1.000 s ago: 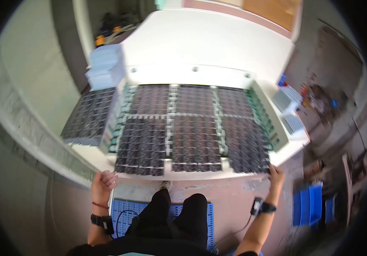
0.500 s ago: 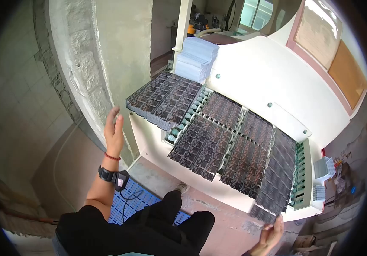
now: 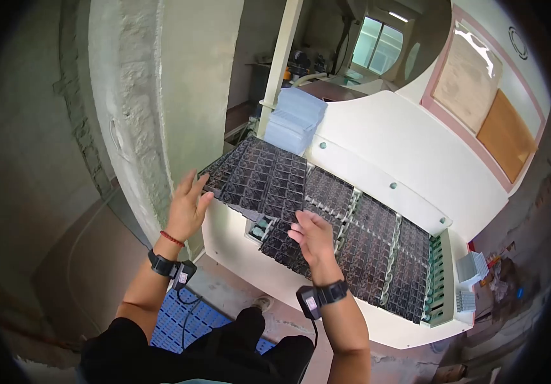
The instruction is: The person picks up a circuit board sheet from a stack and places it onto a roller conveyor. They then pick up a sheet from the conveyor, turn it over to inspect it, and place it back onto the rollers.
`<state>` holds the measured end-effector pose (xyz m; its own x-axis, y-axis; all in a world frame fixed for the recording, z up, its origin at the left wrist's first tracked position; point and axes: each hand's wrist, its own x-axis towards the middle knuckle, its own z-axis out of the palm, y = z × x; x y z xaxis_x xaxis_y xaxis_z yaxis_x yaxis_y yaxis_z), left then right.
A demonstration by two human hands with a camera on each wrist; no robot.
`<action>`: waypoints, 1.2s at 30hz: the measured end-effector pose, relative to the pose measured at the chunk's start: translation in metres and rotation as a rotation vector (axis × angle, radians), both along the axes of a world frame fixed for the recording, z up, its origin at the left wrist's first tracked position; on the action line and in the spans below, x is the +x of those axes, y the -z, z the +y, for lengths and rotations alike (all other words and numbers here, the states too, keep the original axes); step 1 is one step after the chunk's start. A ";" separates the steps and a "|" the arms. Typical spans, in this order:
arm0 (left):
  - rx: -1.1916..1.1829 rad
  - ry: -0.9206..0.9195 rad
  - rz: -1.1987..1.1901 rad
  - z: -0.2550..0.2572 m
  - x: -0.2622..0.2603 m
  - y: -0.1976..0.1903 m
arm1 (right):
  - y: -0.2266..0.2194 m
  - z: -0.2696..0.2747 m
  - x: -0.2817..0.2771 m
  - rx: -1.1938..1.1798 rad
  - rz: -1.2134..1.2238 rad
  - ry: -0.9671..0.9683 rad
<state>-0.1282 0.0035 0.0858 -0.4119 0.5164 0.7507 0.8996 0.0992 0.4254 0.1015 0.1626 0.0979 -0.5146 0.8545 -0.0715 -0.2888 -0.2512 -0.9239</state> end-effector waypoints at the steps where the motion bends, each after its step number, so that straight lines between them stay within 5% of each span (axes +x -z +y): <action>1: 0.016 0.004 0.006 -0.001 0.001 0.001 | -0.003 0.002 -0.009 0.003 -0.002 -0.004; 12: 0.097 0.194 -0.210 -0.013 0.032 0.015 | -0.003 -0.009 -0.006 0.029 0.000 -0.119; 15: 0.249 0.648 -0.826 -0.022 0.053 0.026 | 0.011 -0.031 0.034 0.069 0.050 -0.054; 16: 0.239 0.657 -0.825 -0.024 0.062 0.028 | 0.015 -0.041 0.048 0.076 0.089 -0.017; 19: 0.205 0.971 -1.303 -0.025 0.087 0.039 | 0.044 -0.066 0.093 0.063 0.147 0.042; 22: 0.170 1.741 -1.634 -0.018 0.100 0.082 | 0.073 -0.089 0.130 0.117 0.170 0.093; 23: 0.147 1.749 -1.642 -0.019 0.108 0.088 | 0.085 -0.095 0.143 0.164 0.135 0.176; 25: -0.073 1.345 -1.865 -0.032 0.140 0.051 | 0.099 -0.106 0.164 0.166 0.129 0.219; 36: -0.309 1.156 -1.761 -0.039 0.162 0.068 | 0.099 -0.141 0.184 0.115 -0.120 0.235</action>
